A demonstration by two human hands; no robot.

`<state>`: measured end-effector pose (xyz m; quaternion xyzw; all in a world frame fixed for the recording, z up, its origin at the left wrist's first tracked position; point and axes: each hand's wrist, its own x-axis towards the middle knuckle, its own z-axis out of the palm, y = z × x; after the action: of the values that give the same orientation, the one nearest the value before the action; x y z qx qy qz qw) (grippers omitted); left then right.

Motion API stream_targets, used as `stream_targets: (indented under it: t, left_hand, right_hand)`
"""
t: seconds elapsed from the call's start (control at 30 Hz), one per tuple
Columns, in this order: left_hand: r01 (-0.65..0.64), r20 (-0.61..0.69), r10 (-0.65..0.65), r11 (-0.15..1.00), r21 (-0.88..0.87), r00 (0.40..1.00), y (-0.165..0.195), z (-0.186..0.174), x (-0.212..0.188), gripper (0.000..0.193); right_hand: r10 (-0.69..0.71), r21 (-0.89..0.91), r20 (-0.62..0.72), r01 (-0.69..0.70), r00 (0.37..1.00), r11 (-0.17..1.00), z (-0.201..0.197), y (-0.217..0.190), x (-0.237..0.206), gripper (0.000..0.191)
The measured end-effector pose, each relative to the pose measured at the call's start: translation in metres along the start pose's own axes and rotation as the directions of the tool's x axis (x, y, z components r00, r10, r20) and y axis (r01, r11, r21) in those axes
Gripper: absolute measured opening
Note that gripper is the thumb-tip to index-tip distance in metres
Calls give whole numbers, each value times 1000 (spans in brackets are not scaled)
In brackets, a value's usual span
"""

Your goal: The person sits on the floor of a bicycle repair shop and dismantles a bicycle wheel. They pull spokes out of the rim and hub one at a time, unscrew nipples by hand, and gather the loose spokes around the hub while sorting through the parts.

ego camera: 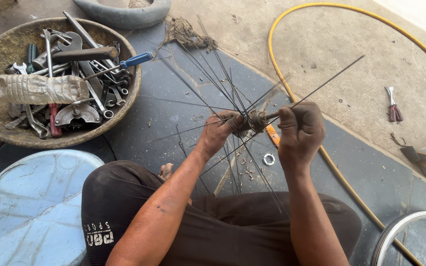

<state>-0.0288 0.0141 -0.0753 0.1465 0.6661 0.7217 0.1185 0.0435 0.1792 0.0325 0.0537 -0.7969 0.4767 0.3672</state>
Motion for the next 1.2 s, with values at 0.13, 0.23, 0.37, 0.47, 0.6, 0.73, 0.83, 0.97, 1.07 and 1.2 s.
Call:
stream_targets:
  t: [0.13, 0.23, 0.37, 0.47, 0.6, 0.73, 0.83, 0.97, 1.07, 1.2]
  left_hand:
    - [-96, -53, 96, 995, 11, 994, 2, -3, -1, 64]
    - [-145, -84, 140, 988, -59, 987, 2, -5, -1, 63]
    - [-166, -99, 147, 962, -218, 984, 0, -7, 1, 63]
    - [-168, -147, 135, 956, -240, 980, 1, -12, 3, 62]
    - [-229, -243, 178, 952, -201, 954, 9, -21, 3, 63]
    - [-268, -299, 195, 937, -225, 934, 22, -29, 2, 63]
    - [-278, -320, 193, 928, -247, 927, 31, -34, -1, 64]
    - [-332, -354, 238, 914, -234, 905, 40, -39, -4, 63]
    - [-332, -393, 257, 934, -134, 883, 43, -41, -4, 63]
    - [-335, -424, 246, 931, -148, 871, 44, -39, -4, 62]
  right_hand:
    - [-142, -178, 8, 141, 990, 974, 2, -3, -1, 25]
    - [-68, -225, 43, 76, 997, 971, 4, -7, -3, 22]
    - [7, -195, 141, 20, 990, 981, 10, -14, -3, 18]
    - [105, -120, 137, -89, 985, 989, 10, -19, -2, 20]
    - [116, -102, 142, -102, 983, 989, 4, -25, 1, 15]
    - [55, -103, 271, -27, 961, 994, 9, -33, -3, 13]
    - [130, -122, 453, -83, 882, 989, 23, -40, -10, 14]
    - [194, -210, 498, -99, 845, 973, 39, -45, -18, 17]
    - [217, -318, 461, -68, 860, 946, 47, -44, -22, 22]
    - [177, -506, 485, 109, 857, 856, 55, -37, -29, 26]
